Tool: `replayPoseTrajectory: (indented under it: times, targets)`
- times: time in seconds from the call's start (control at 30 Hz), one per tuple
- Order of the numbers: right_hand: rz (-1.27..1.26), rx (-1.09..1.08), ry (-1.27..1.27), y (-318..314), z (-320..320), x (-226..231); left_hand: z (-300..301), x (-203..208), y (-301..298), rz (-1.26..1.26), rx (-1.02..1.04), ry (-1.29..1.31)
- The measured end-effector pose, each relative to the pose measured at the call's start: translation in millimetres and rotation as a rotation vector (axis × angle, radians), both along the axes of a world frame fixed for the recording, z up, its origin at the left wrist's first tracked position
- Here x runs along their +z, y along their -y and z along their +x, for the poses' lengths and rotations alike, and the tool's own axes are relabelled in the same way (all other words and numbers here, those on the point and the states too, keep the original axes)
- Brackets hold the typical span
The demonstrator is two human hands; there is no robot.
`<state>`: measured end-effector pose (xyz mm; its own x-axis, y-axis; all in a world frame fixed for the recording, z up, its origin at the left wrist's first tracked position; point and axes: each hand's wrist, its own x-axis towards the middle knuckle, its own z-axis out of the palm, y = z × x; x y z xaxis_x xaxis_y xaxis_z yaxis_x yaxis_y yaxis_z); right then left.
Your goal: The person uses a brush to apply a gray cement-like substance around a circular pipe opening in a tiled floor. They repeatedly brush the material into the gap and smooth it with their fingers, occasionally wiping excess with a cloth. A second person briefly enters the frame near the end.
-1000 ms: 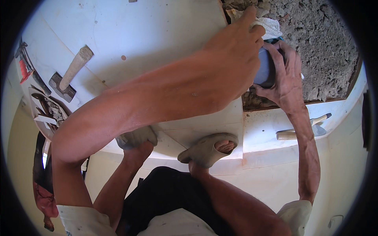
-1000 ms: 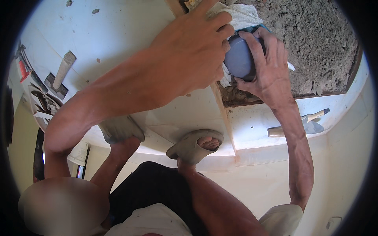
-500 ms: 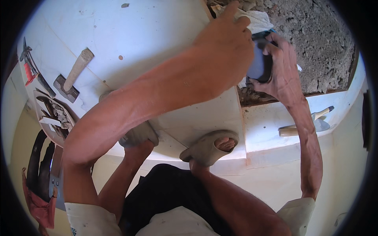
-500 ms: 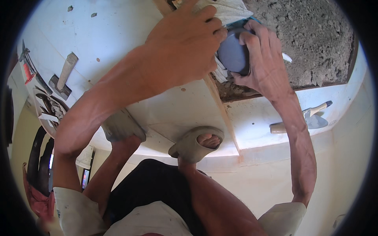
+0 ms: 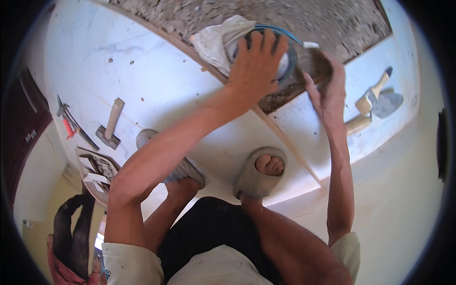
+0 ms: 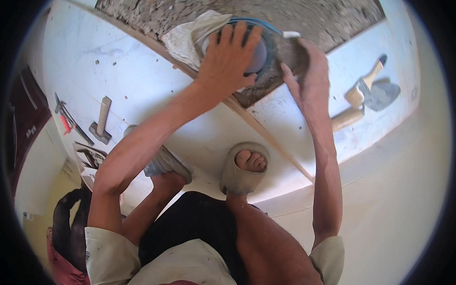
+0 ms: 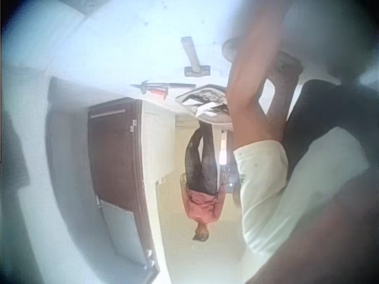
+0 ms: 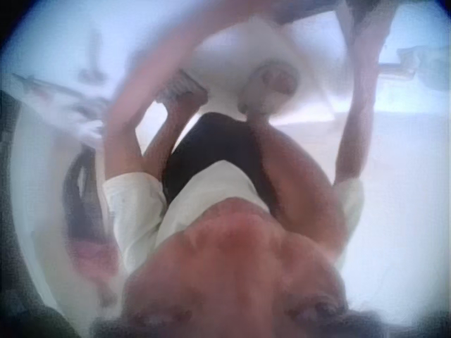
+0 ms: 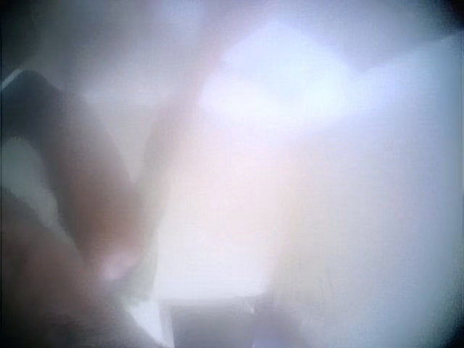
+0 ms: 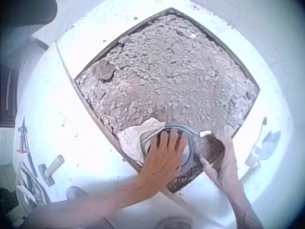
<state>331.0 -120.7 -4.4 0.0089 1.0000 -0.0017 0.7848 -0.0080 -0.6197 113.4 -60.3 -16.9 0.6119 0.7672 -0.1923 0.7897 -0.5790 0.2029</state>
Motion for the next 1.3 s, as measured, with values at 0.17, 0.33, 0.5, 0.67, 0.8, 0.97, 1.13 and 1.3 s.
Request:
replayPoseTrajectory:
  times: [0.17, 0.33, 0.5, 0.67, 0.8, 0.97, 1.13, 1.3]
  targets:
    - [0.200, -0.038, -0.015, 6, 3, -18, 2, 11, -17, -0.119, -0.105, -0.123]
    - [0.245, -0.077, -0.028, 10, 7, -21, 5, 10, -37, -0.256, -0.163, -0.061]
    - [0.327, -0.015, 0.031, 8, 10, -23, 3, 10, -30, -0.238, -0.096, 0.062]
    - [0.239, 0.028, 0.157, 5, -1, -29, 4, 9, -32, -0.254, -0.120, 0.037]
    - [0.068, 0.044, 0.208, -17, -8, -29, 4, 6, -33, -0.270, -0.095, 0.072]
    - [-0.195, 0.079, 0.314, -25, -12, -26, 0, 6, -30, -0.278, -0.088, 0.052]
    - [-0.168, 0.057, 0.372, -25, -15, -32, 0, 3, -23, -0.236, -0.099, 0.055]
    - [-0.100, 0.062, 0.353, -21, -11, -33, -5, 3, -26, -0.212, -0.152, 0.062]
